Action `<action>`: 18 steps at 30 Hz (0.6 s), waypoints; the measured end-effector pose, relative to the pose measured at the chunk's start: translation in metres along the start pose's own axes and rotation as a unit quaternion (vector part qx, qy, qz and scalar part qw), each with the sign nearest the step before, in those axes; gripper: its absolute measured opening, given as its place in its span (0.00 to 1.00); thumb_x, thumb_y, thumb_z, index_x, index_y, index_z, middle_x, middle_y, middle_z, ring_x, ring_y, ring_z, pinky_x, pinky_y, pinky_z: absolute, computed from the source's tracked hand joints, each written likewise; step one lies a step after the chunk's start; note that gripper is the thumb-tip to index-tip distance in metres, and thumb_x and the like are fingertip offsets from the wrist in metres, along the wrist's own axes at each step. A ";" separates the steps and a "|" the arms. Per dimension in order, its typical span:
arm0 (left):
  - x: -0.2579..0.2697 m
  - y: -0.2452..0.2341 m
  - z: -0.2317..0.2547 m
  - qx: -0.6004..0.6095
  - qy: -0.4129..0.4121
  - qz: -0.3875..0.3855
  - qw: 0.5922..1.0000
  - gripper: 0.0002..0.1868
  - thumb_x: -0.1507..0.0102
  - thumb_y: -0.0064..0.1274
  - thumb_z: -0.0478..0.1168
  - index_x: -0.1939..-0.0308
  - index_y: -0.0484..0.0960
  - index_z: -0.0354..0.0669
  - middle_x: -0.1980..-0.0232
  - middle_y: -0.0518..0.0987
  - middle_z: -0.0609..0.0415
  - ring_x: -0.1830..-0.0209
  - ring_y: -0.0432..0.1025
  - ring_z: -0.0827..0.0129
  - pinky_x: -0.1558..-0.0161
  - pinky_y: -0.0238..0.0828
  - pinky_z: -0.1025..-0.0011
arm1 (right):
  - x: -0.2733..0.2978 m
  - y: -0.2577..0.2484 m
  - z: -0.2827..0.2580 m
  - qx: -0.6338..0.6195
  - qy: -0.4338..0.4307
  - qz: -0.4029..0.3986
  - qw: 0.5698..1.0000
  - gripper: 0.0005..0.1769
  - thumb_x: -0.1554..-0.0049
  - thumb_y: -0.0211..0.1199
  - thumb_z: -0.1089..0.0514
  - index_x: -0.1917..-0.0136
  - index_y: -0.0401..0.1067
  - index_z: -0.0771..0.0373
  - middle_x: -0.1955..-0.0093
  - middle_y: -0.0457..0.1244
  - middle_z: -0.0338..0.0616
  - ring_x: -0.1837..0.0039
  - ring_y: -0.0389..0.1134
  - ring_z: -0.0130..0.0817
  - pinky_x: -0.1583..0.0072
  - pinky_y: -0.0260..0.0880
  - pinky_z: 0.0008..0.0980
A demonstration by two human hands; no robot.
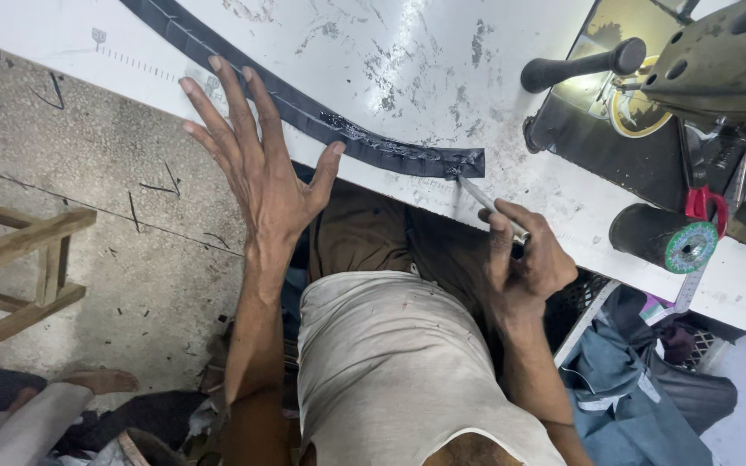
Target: The person marks a long strip of dark fabric with a metal ruler and a marking tool, then cuts it into smaller pieces using scissors. The person repeatedly measures, marks, and cuts the fabric on a white work table.
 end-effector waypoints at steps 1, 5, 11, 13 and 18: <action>-0.003 0.001 0.000 0.003 0.000 0.000 1.000 0.55 0.28 0.43 0.77 0.16 0.35 0.50 0.15 0.31 0.45 0.17 0.19 0.39 0.23 0.17 0.25 | -0.001 0.000 0.001 -0.004 0.017 0.010 1.000 0.08 0.29 0.63 0.62 0.45 0.74 0.71 0.55 0.71 0.53 0.55 0.75 0.33 0.57 0.71 0.27; -0.006 -0.003 0.005 0.001 0.001 0.004 1.000 0.56 0.30 0.45 0.77 0.14 0.34 0.53 0.12 0.31 0.43 0.16 0.20 0.38 0.23 0.18 0.24 | -0.012 -0.013 0.007 -0.018 0.023 0.046 0.999 0.07 0.29 0.62 0.63 0.43 0.73 0.71 0.54 0.71 0.51 0.53 0.76 0.36 0.56 0.73 0.26; -0.008 -0.007 0.014 -0.004 -0.017 -0.004 1.000 0.56 0.32 0.45 0.76 0.14 0.33 0.58 0.12 0.29 0.42 0.15 0.19 0.37 0.22 0.17 0.24 | -0.010 -0.001 0.014 -0.038 -0.071 0.009 0.997 0.08 0.37 0.66 0.62 0.47 0.73 0.70 0.54 0.71 0.51 0.55 0.74 0.38 0.55 0.73 0.31; -0.007 -0.008 0.015 -0.008 -0.028 -0.015 0.999 0.55 0.31 0.44 0.76 0.14 0.33 0.58 0.12 0.29 0.42 0.17 0.19 0.39 0.24 0.16 0.25 | -0.005 -0.002 0.018 -0.030 -0.078 0.018 0.996 0.08 0.38 0.66 0.63 0.48 0.74 0.71 0.54 0.71 0.51 0.56 0.74 0.38 0.56 0.72 0.31; -0.007 -0.007 0.013 -0.006 -0.024 -0.011 1.000 0.56 0.31 0.46 0.76 0.14 0.34 0.57 0.12 0.28 0.42 0.17 0.18 0.40 0.24 0.15 0.25 | -0.003 -0.010 0.028 0.022 0.001 0.066 0.998 0.08 0.37 0.67 0.64 0.47 0.75 0.72 0.54 0.71 0.52 0.55 0.74 0.39 0.55 0.72 0.33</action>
Point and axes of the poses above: each hand's wrist, its own x-axis away from the middle knuckle, its own y-axis out of the palm, z = x × y, the point moved 5 cm from there along -x, towards the middle knuckle
